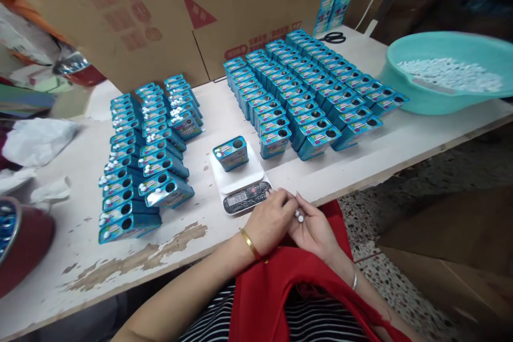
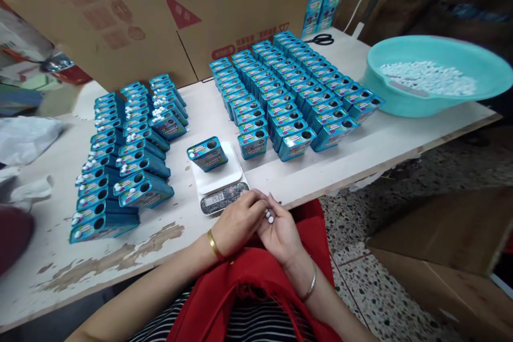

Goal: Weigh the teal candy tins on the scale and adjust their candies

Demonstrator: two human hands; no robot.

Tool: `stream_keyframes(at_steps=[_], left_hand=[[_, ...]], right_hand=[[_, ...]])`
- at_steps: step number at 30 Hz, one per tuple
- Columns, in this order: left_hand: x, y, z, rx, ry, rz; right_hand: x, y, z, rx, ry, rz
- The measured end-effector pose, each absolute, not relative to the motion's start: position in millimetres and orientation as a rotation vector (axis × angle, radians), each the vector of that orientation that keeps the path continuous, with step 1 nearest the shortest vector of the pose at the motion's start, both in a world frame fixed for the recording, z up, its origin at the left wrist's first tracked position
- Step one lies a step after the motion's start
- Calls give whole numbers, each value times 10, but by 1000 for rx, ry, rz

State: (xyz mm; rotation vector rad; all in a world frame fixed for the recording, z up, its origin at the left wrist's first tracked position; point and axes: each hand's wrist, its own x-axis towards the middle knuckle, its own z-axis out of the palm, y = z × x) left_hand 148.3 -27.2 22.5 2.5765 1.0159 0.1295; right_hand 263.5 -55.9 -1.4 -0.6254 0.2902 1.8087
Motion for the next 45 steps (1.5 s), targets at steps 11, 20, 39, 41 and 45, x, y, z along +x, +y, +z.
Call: stream_keyframes(at_steps=[11, 20, 39, 41, 45], left_hand=[[1374, -301, 179, 2508, 999, 348], [986, 343, 707, 2456, 1151, 887], [1080, 152, 692, 2594, 1005, 567], [1237, -96, 492, 2661, 955, 424], [1413, -323, 160, 2749, 981, 396]], right_hand=[[2537, -524, 30, -679, 380, 1790], [2404, -371, 185, -685, 282, 1858], [2421, -355, 212, -591, 286, 1880], [2447, -398, 185, -621, 300, 1866], [2511, -496, 107, -713, 303, 1831]])
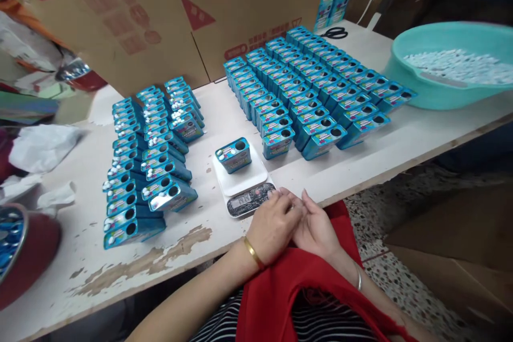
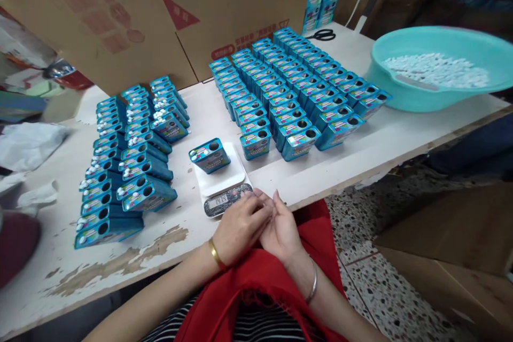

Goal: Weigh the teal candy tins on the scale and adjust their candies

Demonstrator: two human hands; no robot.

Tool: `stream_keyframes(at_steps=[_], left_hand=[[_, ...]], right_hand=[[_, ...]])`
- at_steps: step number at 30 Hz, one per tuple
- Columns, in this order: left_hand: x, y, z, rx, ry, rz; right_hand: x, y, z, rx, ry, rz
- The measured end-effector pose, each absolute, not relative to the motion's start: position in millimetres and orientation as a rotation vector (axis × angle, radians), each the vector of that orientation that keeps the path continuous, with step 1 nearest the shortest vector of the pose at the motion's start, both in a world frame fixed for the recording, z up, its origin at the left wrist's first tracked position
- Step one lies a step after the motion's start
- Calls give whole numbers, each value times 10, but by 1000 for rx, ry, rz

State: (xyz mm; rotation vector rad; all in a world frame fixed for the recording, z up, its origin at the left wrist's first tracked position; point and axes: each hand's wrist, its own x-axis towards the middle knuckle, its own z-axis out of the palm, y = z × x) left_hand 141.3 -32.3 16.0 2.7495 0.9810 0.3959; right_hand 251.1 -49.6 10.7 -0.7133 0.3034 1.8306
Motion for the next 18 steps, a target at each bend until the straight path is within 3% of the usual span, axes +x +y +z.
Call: stream_keyframes(at_steps=[8, 18], left_hand=[[1450, -276, 143, 2585, 1142, 429], [1373, -228, 212, 2525, 1164, 350]], right_hand=[[2534, -551, 150, -795, 325, 1693], [2471, -534, 183, -714, 249, 1748]])
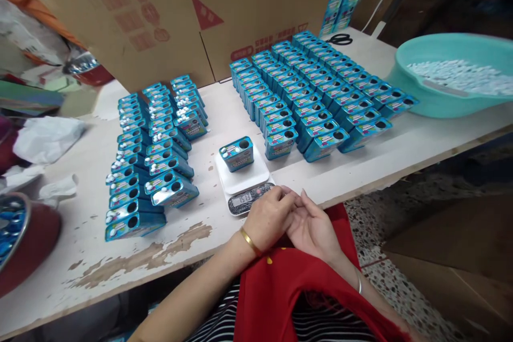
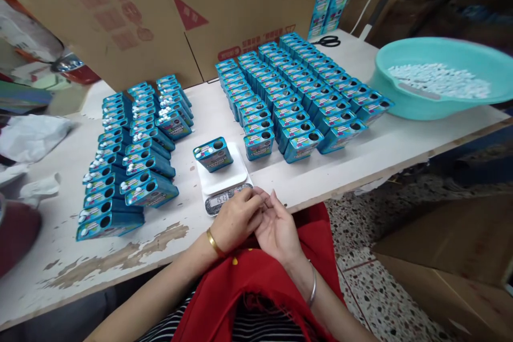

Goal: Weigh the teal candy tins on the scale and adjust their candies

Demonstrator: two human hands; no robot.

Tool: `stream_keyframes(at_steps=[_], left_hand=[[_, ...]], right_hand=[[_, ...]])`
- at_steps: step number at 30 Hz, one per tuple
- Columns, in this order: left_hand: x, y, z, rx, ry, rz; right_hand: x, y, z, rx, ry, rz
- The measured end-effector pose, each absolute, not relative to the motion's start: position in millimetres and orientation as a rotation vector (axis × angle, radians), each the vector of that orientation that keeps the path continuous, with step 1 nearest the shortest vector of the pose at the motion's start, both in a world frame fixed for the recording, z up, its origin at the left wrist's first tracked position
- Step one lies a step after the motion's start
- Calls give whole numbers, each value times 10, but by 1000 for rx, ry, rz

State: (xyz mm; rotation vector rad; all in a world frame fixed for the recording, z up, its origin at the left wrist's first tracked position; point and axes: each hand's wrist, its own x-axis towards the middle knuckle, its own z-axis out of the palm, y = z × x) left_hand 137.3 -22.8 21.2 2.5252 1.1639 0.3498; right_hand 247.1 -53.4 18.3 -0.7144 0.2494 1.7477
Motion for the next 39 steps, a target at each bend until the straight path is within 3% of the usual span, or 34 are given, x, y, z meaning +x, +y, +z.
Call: stream_keyframes(at_steps=[5, 11, 17, 22, 26, 35, 39], left_hand=[[1303, -143, 238, 2519, 1078, 374], [1151, 127, 444, 2270, 982, 831], [966, 628, 809, 2237, 1216, 1088], [801, 841, 851, 2501, 1460, 844], [854, 619, 792, 2526, 1325, 862], [1407, -303, 84, 2665, 1069, 608], [1461, -412, -14, 2613, 1010, 522]], right_hand=[[2429, -496, 195, -697, 242, 1751], [2336, -274, 386, -591, 152, 1759], [2206, 97, 601, -502, 152, 1780], [2200, 148, 580, -531, 165, 1777], [2279, 16, 530, -556, 163, 1774], [2588, -507, 340, -829, 316, 1801], [2665, -679, 232, -870, 345, 1774]])
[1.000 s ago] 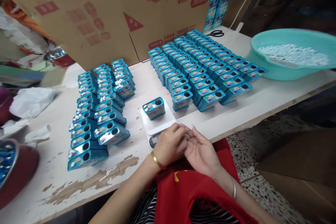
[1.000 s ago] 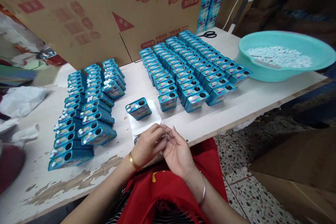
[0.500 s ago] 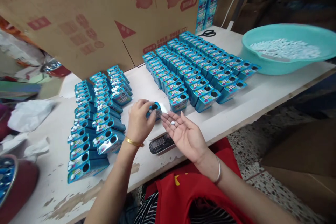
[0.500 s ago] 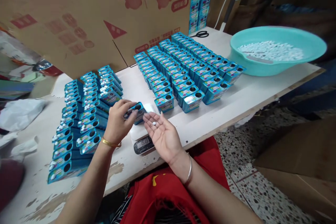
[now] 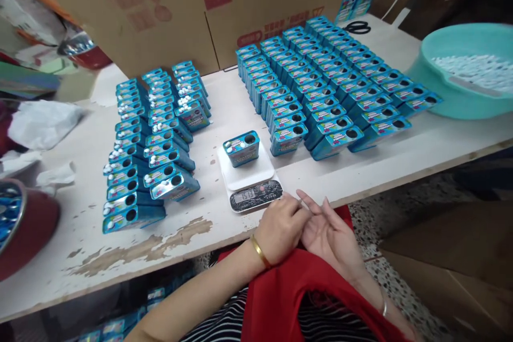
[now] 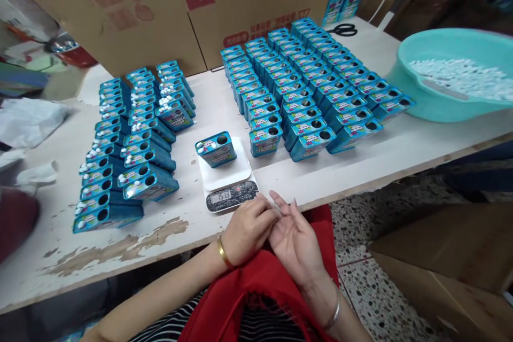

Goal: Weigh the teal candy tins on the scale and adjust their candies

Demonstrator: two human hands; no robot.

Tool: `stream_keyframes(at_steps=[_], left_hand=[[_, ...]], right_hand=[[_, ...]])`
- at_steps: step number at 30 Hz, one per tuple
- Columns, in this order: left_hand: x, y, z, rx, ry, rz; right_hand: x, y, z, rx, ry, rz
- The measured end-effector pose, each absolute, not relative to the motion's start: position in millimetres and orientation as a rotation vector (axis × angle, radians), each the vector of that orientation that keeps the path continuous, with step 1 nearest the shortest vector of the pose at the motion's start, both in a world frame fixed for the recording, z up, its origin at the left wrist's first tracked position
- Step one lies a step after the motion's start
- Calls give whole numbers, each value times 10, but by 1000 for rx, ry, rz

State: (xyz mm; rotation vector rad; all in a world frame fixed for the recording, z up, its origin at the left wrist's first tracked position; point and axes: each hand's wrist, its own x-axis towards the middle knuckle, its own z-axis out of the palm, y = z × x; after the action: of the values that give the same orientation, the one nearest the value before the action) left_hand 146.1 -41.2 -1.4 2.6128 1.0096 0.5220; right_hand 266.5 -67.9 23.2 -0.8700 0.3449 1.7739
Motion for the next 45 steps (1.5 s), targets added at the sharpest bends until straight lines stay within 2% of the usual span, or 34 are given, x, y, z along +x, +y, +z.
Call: stream_keyframes(at_steps=[10, 15, 20, 25, 30, 33, 38, 45], left_hand=[[1390, -419, 75, 2479, 1031, 593], [1215, -127, 330, 2440, 1085, 923], [986, 453, 681, 2475, 1359, 1250], [808, 748, 765, 2524, 1539, 1116], [531, 532, 615, 2559, 1674, 1160], [411, 379, 487, 2686, 1735, 1016], [467, 398, 424, 2783, 1708, 870], [709, 625, 494, 2818, 1591, 885]], right_hand=[[2618, -687, 141, -814, 264, 1809], [2599, -700, 77, -706, 172, 1844], [2595, -680, 38, -705, 152, 1848], [2613, -672, 32, -698, 136, 1827], [2655, -678, 9, -700, 155, 1802], [2651, -657, -7, -720, 165, 1813], [2606, -624, -7, -716, 142, 1841], [2659, -638, -19, -714, 120, 1812]])
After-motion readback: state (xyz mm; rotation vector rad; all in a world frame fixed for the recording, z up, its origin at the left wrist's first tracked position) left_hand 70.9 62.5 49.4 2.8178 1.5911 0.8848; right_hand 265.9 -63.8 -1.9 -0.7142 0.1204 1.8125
